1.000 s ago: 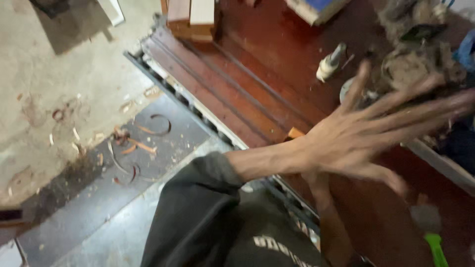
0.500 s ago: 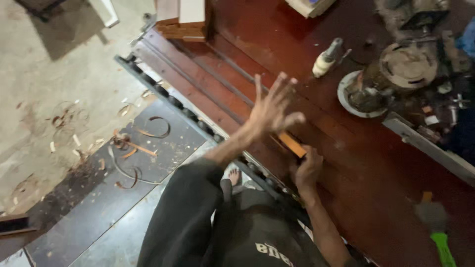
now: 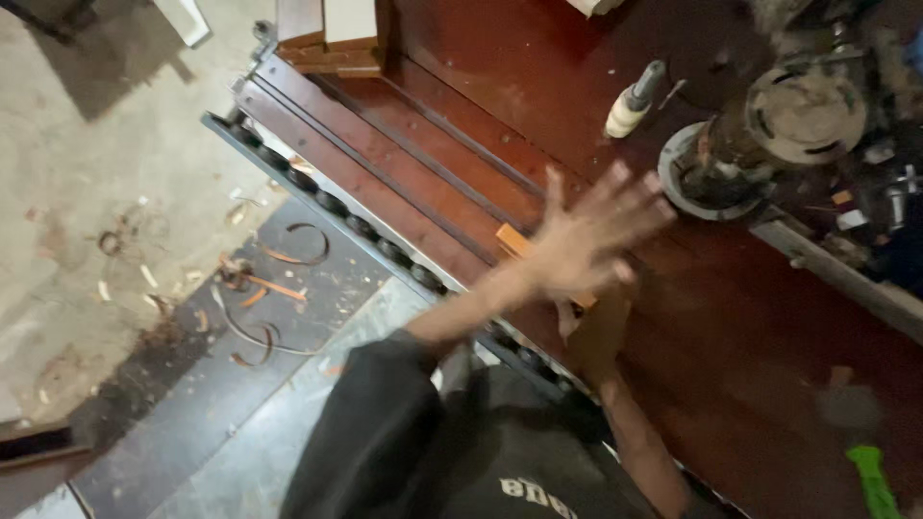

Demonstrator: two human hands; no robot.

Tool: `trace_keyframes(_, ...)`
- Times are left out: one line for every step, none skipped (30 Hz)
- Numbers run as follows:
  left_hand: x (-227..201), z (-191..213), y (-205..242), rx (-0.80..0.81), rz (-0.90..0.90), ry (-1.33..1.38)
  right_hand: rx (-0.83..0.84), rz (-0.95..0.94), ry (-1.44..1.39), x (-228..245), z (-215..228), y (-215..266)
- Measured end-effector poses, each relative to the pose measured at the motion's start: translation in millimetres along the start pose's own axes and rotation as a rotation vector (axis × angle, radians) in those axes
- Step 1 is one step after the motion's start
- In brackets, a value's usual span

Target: The person sands a small rectangular wooden block on a workbench using a sanding block. They repeatedly rub the block against the wood, flip the wood, and continue sanding different sides.

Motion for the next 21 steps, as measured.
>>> trace_keyframes(19.4,2.6,5.7,0.1,0.139,-0.026,0.028,0.001,-0.004,0.0,-1.6,10.7)
trace_keyframes(41.7,8.0,18.3,0.204,0.275,-0.05,0.064,-0.015,0.032,-0.9,-2.6,22.8)
trace_keyframes(60.0,12.0,15.6,0.288,0.381,-0.091,0.06,-0.013,0.082,-3.7,-1.4,16.0)
trace_keyframes(47.7,6.8,5.4,0.334,0.329,-0.06,0.06,-0.024,0.157,-6.4,1.7,8.3)
trace_keyframes(27.2,-0.3,-0.8,0.392,0.275,-0.038,-0.004,0.074,0.202,6.2,5.0,2.6)
trace_keyframes(7.2,-11.0,-7.8,0.45,0.221,-0.016,-0.048,0.149,0.208,16.1,7.4,-3.6)
trace_keyframes(-21.1,-39.0,-3.3,0.666,0.134,-0.134,-0.04,0.191,0.19,26.8,8.1,6.6)
trace_keyframes(-43.2,-66.7,12.6,0.88,0.037,-0.249,-0.002,0.172,0.102,29.3,8.3,14.3)
trace_keyframes(-48.8,-81.1,21.2,0.868,0.064,-0.167,0.012,0.16,0.041,27.5,12.7,17.8)
trace_keyframes(-50.9,-96.6,28.3,0.855,0.09,-0.086,0.022,0.155,-0.002,24.8,19.7,19.9)
trace_keyframes(-42.8,-107.1,31.6,0.842,0.102,-0.012,0.01,0.156,-0.014,25.2,27.7,18.2)
trace_keyframes(-23.5,-104.2,27.3,0.726,0.177,0.048,-0.007,0.152,-0.029,23.3,35.8,12.0)
trace_keyframes(-5.3,-95.1,27.4,0.625,0.238,0.12,-0.021,0.129,-0.048,21.4,41.8,13.4)
trace_keyframes(13.1,-79.4,25.1,0.524,0.3,0.194,-0.023,0.093,-0.045,18.1,43.4,14.3)
trace_keyframes(20.7,-73.4,29.1,0.533,0.291,0.151,-0.007,0.045,-0.041,13.2,39.1,18.2)
trace_keyframes(25.5,-65.9,31.9,0.541,0.282,0.108,0.004,-0.002,-0.037,9.9,32.9,25.0)
trace_keyframes(26.9,-53.6,20.3,0.528,0.271,0.052,0.001,-0.008,-0.027,6.5,28.3,17.3)
trace_keyframes(20.9,-45.0,11.2,0.566,0.282,-0.023,-0.004,-0.009,-0.018,4.3,23.8,11.5)
trace_keyframes(9.0,-39.0,0.9,0.598,0.295,-0.101,-0.011,-0.001,-0.01,0.0,21.0,6.2)
trace_keyframes(-6.1,-34.7,-10.1,0.628,0.309,-0.179,-0.021,0.019,-0.013,-4.8,19.9,1.1)
trace_keyframes(-35.2,-34.5,-17.5,0.663,0.208,-0.213,-0.025,0.016,-0.023,-5.9,17.2,8.2)
Point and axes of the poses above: each hand's wrist, its own y-axis away from the middle knuckle, its own z-axis out of the back of the hand, x = y × z, the point moved 9 cm from there along -y, towards the middle knuckle, and after that the axes turned 11 degrees about x, right-handed, at the moved point
